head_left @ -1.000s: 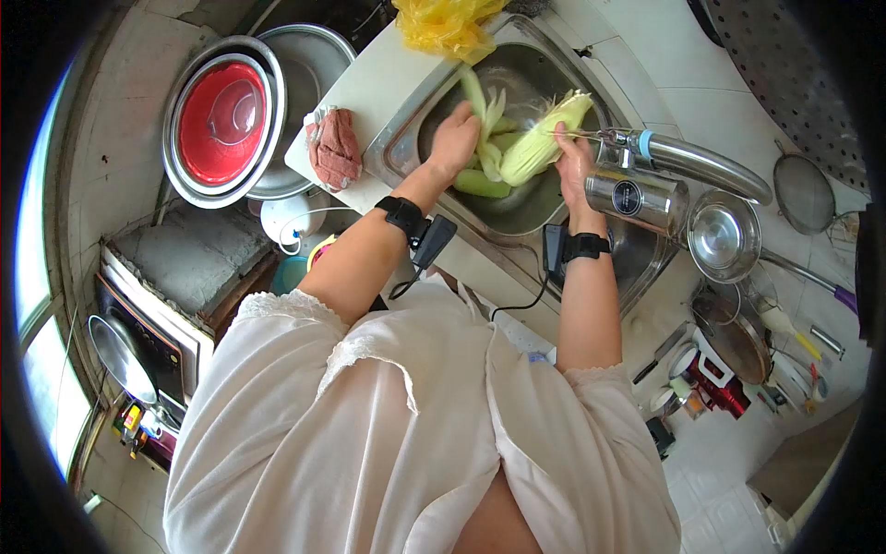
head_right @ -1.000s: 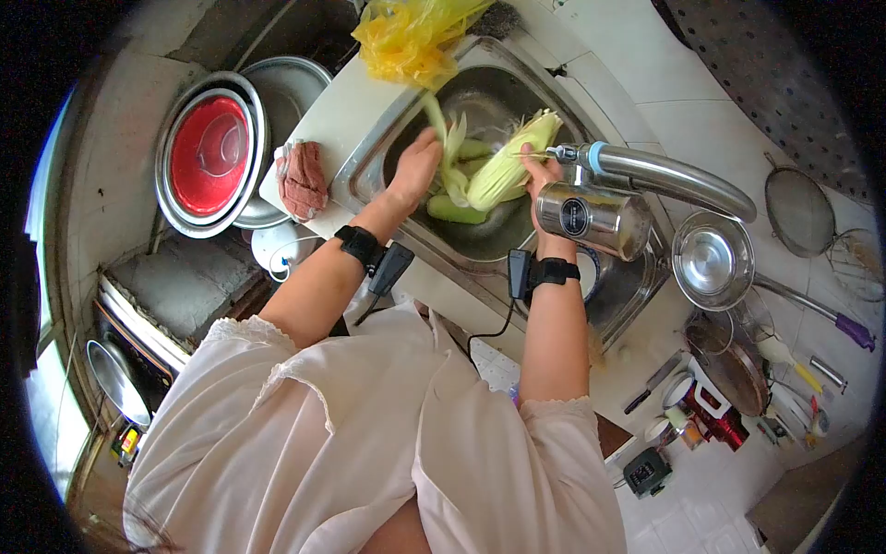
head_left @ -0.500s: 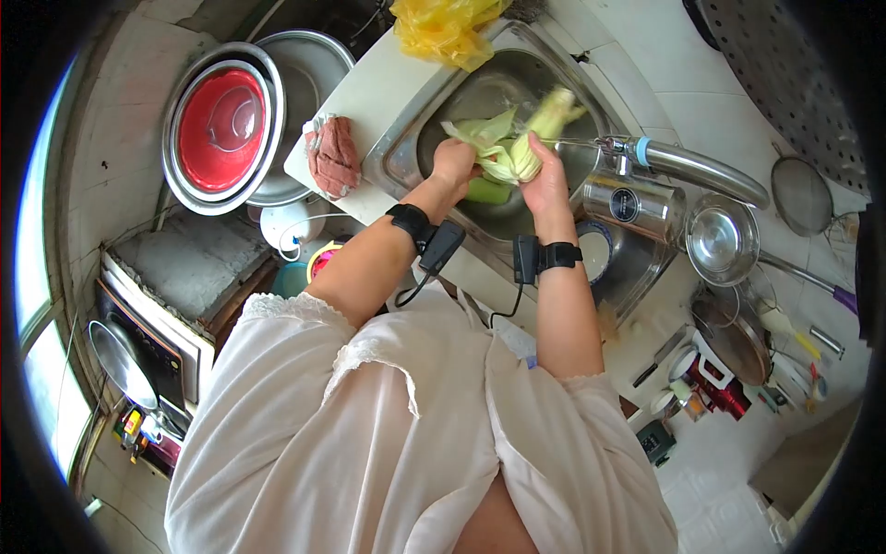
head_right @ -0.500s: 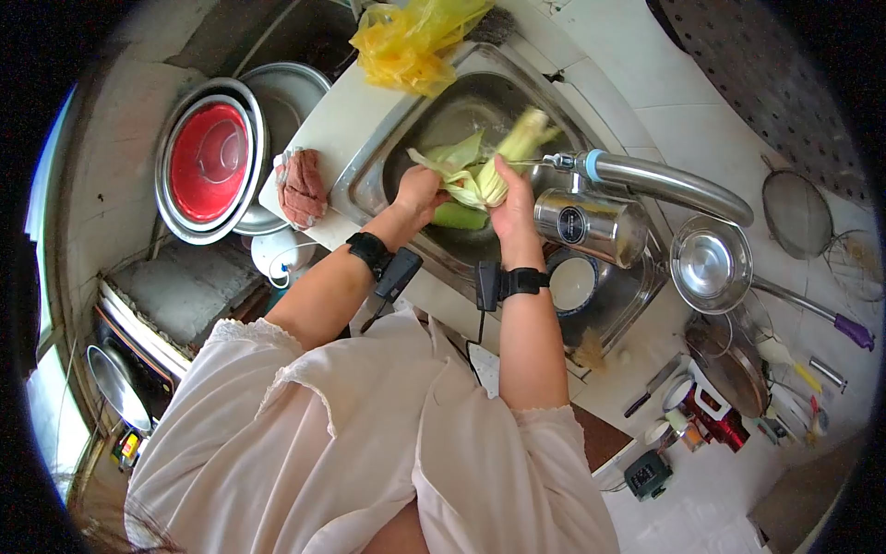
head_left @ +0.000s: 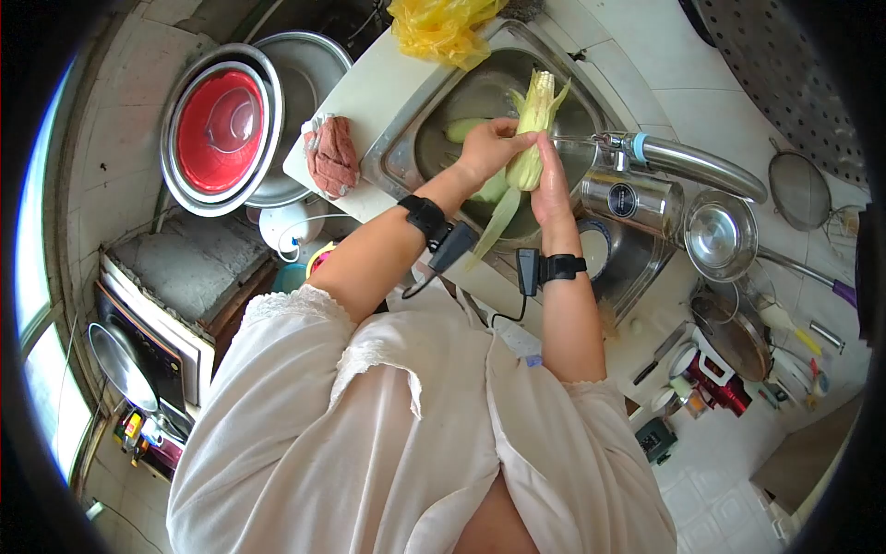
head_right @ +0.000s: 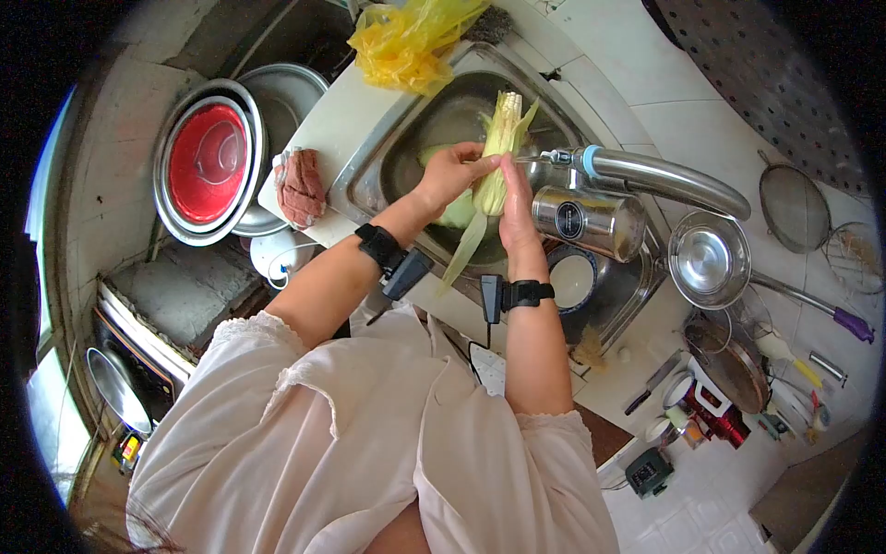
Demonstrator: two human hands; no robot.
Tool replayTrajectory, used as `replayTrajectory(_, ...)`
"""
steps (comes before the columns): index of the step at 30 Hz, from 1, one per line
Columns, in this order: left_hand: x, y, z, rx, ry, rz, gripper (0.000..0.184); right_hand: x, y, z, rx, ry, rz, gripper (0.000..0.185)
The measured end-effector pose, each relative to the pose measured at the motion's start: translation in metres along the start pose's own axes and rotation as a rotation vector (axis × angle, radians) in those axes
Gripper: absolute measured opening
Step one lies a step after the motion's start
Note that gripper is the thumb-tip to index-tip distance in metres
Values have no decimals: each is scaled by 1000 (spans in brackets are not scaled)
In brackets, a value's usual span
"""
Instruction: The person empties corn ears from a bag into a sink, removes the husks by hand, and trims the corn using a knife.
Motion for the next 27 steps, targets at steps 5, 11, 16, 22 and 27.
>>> replayTrajectory(5,4,2,14,153,4,175,43,-13,-15,13,-22,35,-43,43)
replayTrajectory(11,-18,0,18,240,178,658,32,-13,-24,20,-25,135,-91,47)
replayTrajectory(16,-15,2,23,251,204,754,27,-12,-24,23,-19,134,-108,46)
replayTrajectory(22,-23,10,17,294,175,734,20,-10,-17,16,-26,132,-57,44)
replayTrajectory(27,-1,11,15,212,94,551,12,-12,-14,15,-54,107,-72,46)
Point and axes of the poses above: each hand's wrist, its own z-axis away from the middle knuckle, its own y-axis out of the back of the hand, x = y × z, the point moved 6 cm from there along -z, towards the middle knuckle, and after that the axes turned 6 degrees about x, right-handed, at the moved point
